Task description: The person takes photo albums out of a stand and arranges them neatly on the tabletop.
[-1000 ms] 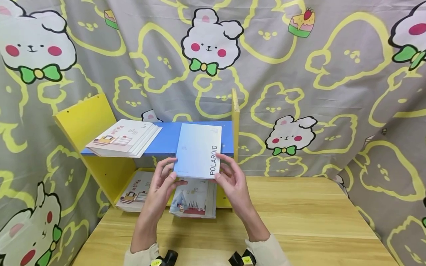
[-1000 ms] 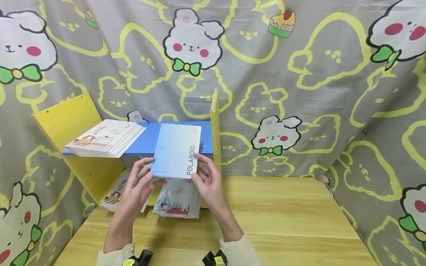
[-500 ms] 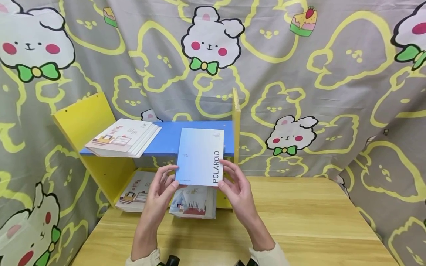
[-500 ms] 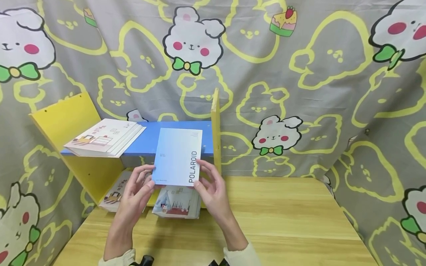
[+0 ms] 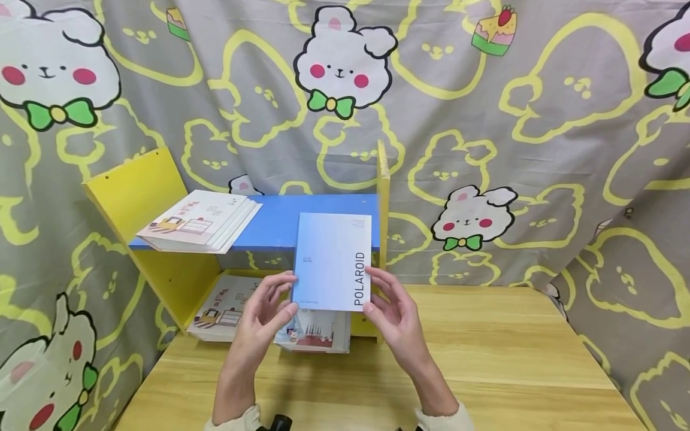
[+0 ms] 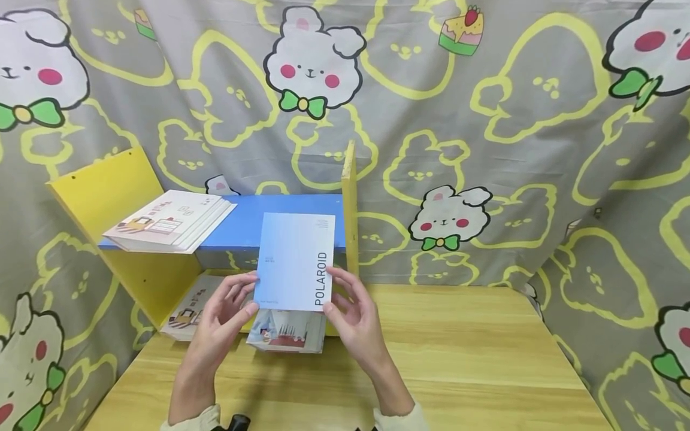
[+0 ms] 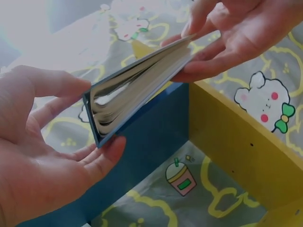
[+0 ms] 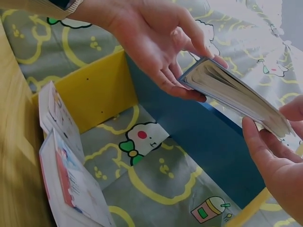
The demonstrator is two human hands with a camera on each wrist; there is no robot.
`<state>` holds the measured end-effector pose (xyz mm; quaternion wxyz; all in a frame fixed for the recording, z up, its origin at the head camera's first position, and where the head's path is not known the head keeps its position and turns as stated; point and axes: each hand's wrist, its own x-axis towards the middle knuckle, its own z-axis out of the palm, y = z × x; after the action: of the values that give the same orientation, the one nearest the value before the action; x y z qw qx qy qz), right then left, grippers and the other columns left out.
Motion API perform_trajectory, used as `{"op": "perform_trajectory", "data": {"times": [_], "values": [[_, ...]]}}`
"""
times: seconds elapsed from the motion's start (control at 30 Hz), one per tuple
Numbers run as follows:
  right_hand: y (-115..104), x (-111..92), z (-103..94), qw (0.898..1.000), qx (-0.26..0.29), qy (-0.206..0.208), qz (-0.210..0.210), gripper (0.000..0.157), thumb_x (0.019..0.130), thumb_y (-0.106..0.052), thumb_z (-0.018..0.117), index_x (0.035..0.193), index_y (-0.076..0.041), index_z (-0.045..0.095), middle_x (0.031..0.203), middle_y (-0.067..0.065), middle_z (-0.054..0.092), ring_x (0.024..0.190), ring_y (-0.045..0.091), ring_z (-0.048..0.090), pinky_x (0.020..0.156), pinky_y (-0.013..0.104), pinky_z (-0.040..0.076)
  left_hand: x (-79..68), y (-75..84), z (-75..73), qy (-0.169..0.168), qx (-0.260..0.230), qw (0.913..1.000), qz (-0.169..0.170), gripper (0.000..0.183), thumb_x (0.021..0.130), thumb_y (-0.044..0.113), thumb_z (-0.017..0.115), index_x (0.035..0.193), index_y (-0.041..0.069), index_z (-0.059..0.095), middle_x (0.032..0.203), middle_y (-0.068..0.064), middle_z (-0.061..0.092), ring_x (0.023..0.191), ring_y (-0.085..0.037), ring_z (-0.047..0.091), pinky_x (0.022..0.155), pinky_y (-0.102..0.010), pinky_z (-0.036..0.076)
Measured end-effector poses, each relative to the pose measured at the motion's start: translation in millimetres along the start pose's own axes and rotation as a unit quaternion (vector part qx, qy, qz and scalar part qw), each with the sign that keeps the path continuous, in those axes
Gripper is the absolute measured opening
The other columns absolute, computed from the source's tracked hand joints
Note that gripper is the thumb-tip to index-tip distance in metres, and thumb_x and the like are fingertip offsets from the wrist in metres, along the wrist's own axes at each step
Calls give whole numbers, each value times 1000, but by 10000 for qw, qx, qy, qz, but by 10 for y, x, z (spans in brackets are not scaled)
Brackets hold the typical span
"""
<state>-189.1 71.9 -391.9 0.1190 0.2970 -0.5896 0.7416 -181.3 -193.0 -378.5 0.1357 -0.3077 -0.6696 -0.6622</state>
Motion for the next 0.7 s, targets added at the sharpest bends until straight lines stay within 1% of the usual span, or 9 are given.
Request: {"op": "perform_trajectory", "data": {"times": [0.13, 0.2, 0.43, 0.63, 0.7], "values": [[-3, -39, -60, 10000, 11, -47, -22, 55, 98, 8, 58, 150, -5, 46, 148, 21, 49, 126, 36, 60, 99, 40, 56, 2, -29, 13, -215, -10, 9996, 206, 44, 97, -14, 53, 140, -9, 46, 151, -18, 42, 139, -25, 44, 113, -30, 42], [-3, -58, -93, 10000, 4, -74, -14, 55, 98, 8, 58, 150, -5, 45, 148, 21, 49, 125, 34, 61, 99, 39, 56, 7, -46, 24, -317, -73, 9992, 250, 46, 96, -16, 53, 141, -9, 45, 151, -18, 42, 139, -25, 44, 111, -30, 44], [-3, -100, -183, 9999, 86, -121, -22, 54, 98, 8, 58, 150, -2, 45, 148, 23, 49, 126, 33, 60, 101, 39, 55, 17, -83, 59, -554, -198, 9982, 131, 50, 96, -15, 54, 144, -6, 45, 152, -18, 40, 141, -28, 42, 109, -32, 47], [6, -100, -206, 9997, 60, -228, -59, 55, 98, 9, 58, 150, -1, 45, 147, 24, 50, 124, 34, 61, 99, 38, 56, -5, -102, 49, -557, -254, 9981, 34, 51, 95, -15, 57, 144, -6, 45, 153, -17, 40, 141, -27, 43, 107, -32, 48], [13, -105, -207, 9996, 78, -254, -52, 55, 98, 10, 57, 150, -1, 45, 147, 24, 50, 124, 34, 61, 99, 39, 55, -13, -111, 42, -587, -265, 9979, 64, 50, 96, -16, 56, 144, -8, 45, 153, -18, 39, 140, -28, 43, 106, -32, 49]]}}
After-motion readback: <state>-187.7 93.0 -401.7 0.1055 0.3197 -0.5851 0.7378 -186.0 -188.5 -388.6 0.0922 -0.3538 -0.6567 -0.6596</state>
